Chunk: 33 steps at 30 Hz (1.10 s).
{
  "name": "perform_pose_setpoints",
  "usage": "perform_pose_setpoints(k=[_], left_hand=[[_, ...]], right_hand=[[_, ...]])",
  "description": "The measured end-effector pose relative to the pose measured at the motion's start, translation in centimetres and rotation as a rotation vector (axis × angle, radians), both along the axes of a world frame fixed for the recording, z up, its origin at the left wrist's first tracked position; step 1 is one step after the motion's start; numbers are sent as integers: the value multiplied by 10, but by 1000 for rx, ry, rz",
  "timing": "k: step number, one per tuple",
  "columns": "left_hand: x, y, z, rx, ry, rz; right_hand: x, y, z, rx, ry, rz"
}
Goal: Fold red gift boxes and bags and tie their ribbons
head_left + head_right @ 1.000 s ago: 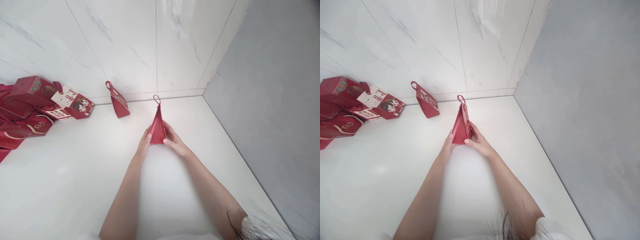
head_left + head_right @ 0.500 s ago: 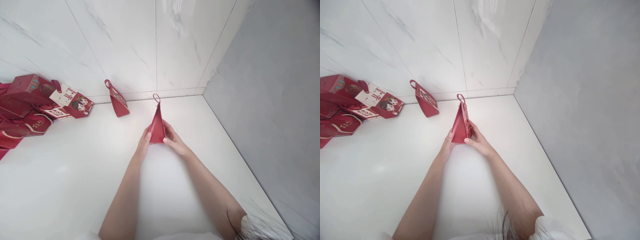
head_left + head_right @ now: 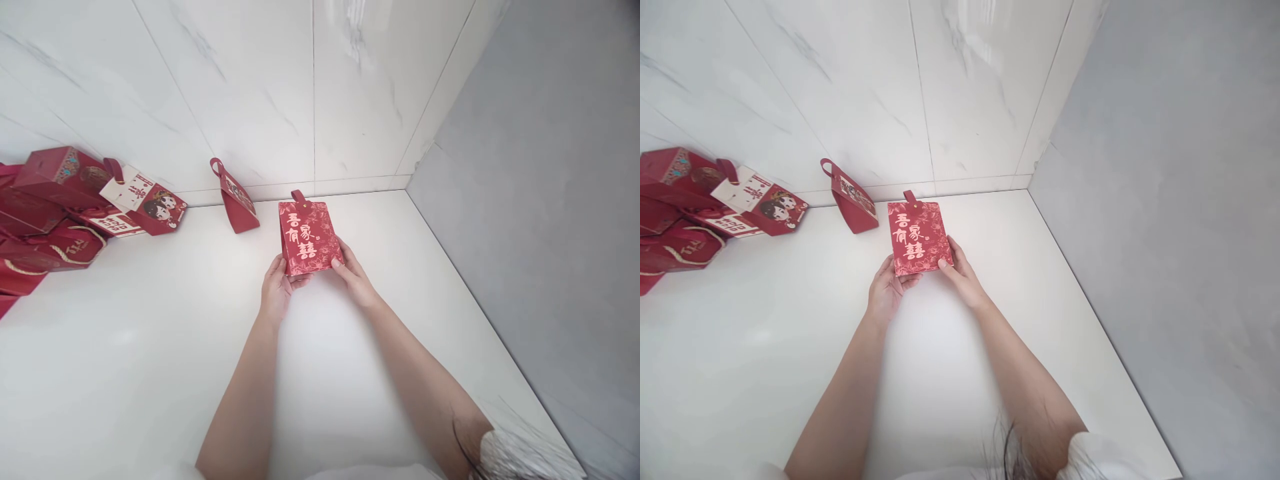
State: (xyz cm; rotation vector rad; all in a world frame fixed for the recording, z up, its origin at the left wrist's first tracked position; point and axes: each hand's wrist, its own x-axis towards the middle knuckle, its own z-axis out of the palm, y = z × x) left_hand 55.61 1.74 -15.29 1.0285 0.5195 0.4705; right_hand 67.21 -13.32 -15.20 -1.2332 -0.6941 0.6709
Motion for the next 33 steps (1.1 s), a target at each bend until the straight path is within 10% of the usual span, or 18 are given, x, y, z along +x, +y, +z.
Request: perform_pose_setpoints(k=[33], left_hand=[[2, -6, 8, 56, 24, -25]], right_hand=[[4, 4, -9, 9, 57, -53]])
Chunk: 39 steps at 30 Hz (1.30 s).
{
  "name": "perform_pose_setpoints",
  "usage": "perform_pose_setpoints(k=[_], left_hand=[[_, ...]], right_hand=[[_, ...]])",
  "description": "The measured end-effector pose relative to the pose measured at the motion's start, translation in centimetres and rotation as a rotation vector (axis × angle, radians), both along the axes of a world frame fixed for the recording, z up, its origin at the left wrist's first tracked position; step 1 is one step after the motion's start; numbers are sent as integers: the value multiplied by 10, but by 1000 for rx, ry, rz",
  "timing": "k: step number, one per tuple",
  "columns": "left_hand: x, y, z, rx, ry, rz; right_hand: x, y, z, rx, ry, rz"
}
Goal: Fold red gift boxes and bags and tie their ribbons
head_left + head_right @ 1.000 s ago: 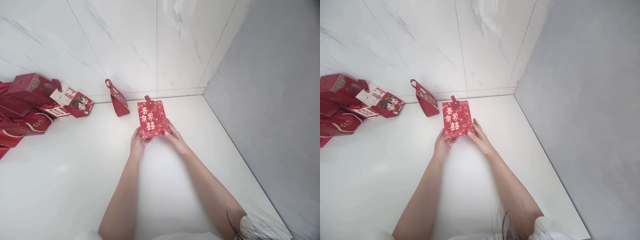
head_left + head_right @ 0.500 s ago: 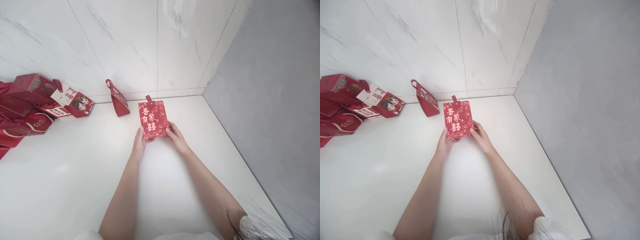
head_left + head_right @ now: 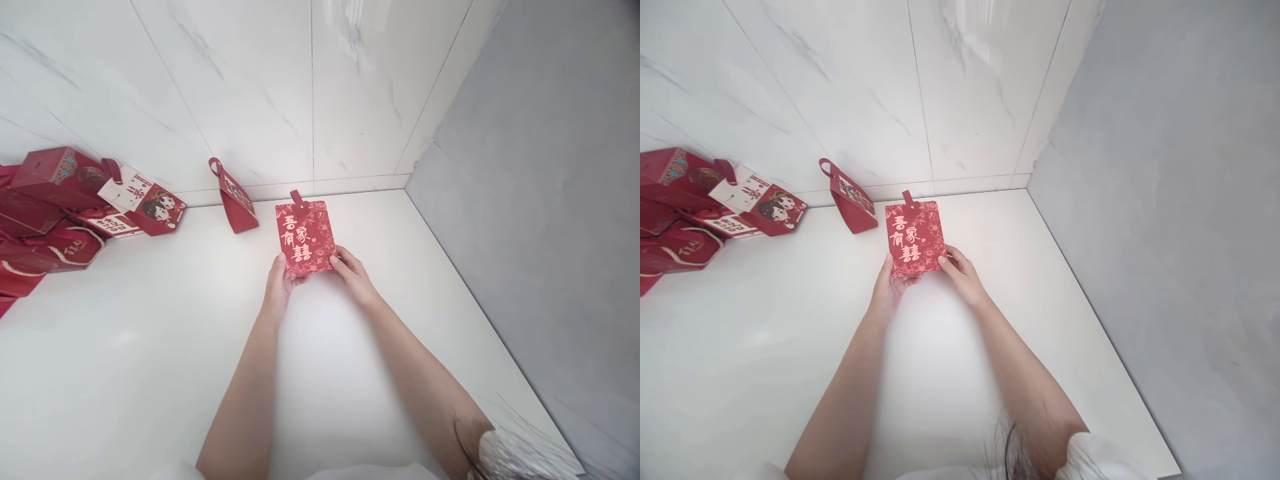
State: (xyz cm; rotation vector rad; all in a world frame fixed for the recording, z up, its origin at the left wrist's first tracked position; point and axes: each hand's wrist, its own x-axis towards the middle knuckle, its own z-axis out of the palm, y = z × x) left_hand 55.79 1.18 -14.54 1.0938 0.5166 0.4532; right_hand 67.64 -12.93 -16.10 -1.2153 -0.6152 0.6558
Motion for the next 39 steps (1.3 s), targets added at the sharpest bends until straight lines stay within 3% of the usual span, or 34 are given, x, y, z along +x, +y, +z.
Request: perform_pose_setpoints(k=[39], left_hand=[[1, 1, -2, 2, 11, 3]], right_hand=[[0, 1, 0, -29, 4, -11]])
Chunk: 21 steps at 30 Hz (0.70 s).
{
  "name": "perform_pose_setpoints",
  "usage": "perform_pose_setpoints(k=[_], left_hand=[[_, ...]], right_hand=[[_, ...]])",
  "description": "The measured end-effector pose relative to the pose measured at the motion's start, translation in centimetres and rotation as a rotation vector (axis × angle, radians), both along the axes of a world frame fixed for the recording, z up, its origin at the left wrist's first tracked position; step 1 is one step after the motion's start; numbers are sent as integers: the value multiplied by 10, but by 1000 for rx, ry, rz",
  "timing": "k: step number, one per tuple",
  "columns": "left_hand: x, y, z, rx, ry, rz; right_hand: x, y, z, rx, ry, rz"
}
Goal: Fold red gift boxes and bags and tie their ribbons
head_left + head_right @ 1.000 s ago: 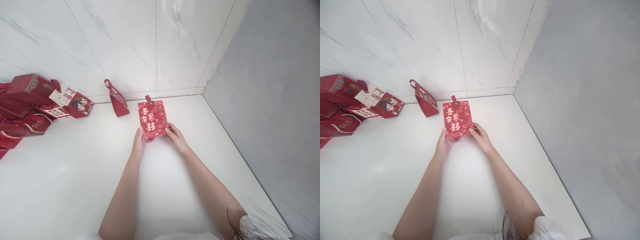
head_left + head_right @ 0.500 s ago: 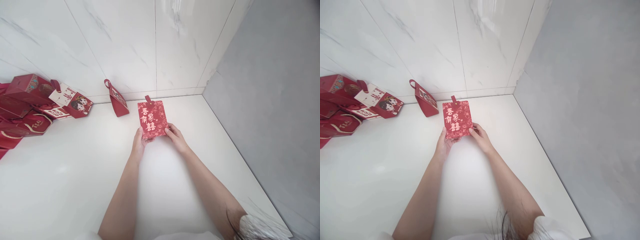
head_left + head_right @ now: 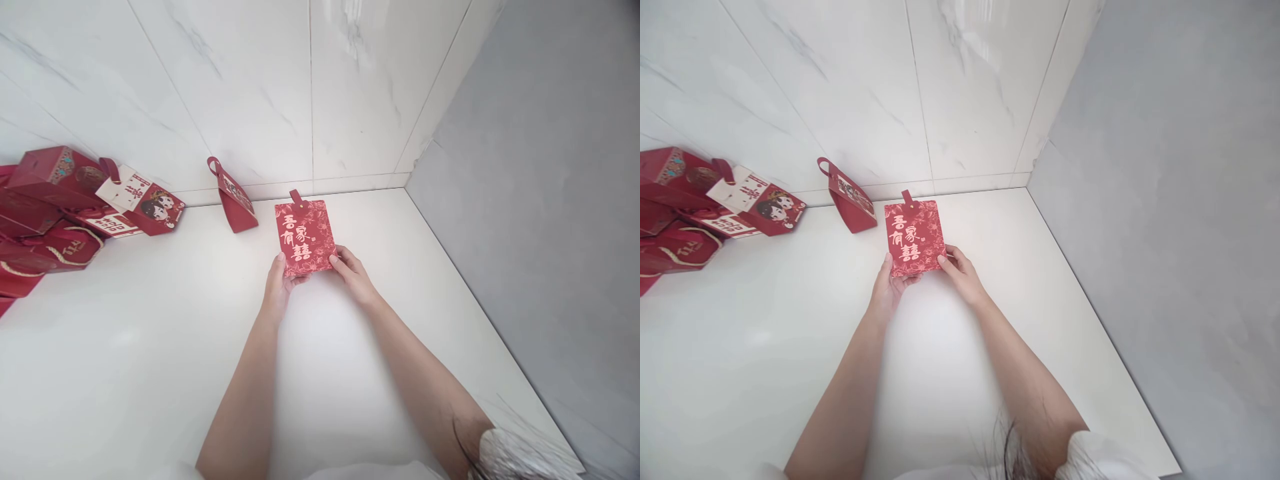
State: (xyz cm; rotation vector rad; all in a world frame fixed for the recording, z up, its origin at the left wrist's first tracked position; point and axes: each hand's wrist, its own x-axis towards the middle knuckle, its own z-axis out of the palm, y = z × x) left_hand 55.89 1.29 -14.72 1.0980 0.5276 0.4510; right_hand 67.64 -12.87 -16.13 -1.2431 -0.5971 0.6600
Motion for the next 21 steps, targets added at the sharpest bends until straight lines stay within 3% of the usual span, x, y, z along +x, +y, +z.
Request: perform_pose_setpoints(k=[21], left_hand=[[0, 0, 1, 3, 0, -2]], right_hand=[[1, 0, 0, -4, -5, -6]])
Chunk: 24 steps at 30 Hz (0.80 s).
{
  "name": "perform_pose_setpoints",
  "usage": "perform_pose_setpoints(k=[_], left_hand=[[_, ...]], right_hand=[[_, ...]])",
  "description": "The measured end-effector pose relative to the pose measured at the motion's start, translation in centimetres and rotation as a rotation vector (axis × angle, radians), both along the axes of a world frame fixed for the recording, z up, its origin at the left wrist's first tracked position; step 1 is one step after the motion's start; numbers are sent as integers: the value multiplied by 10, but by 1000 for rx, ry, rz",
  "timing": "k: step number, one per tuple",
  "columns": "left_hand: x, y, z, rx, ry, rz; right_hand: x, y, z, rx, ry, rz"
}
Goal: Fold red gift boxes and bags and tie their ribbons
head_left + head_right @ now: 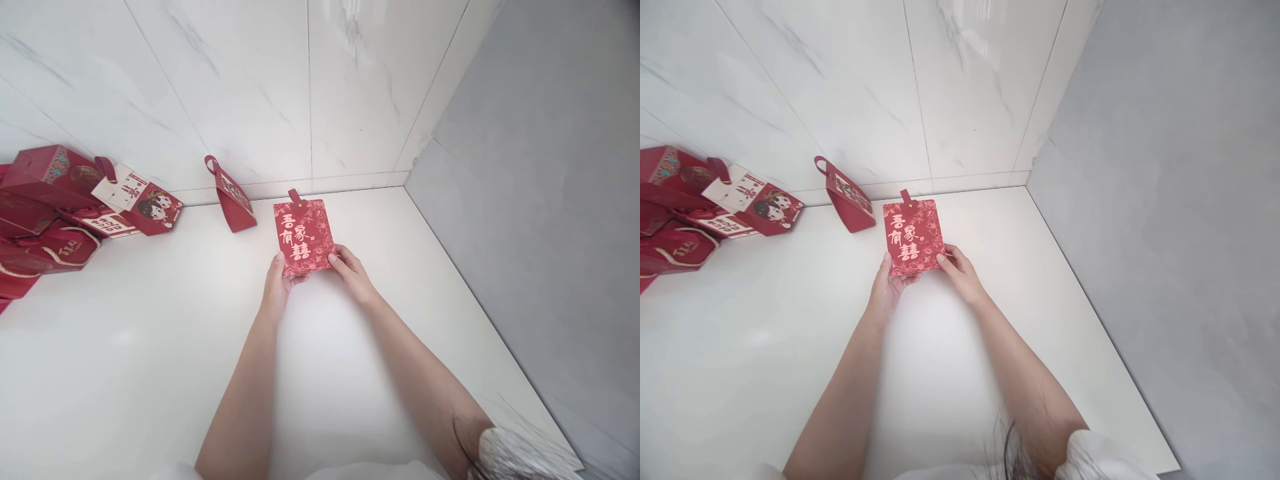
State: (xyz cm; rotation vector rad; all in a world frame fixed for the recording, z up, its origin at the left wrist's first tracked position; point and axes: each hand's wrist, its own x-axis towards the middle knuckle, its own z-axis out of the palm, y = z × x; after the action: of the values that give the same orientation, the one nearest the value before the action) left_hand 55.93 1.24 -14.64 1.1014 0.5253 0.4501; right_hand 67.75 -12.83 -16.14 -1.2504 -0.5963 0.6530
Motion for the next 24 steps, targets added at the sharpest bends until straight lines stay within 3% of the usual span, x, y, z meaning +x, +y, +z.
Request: perform_pose_setpoints(k=[24], left_hand=[[0, -1, 0, 4, -3, 0]], right_hand=[[-1, -1, 0, -7, 11, 5]])
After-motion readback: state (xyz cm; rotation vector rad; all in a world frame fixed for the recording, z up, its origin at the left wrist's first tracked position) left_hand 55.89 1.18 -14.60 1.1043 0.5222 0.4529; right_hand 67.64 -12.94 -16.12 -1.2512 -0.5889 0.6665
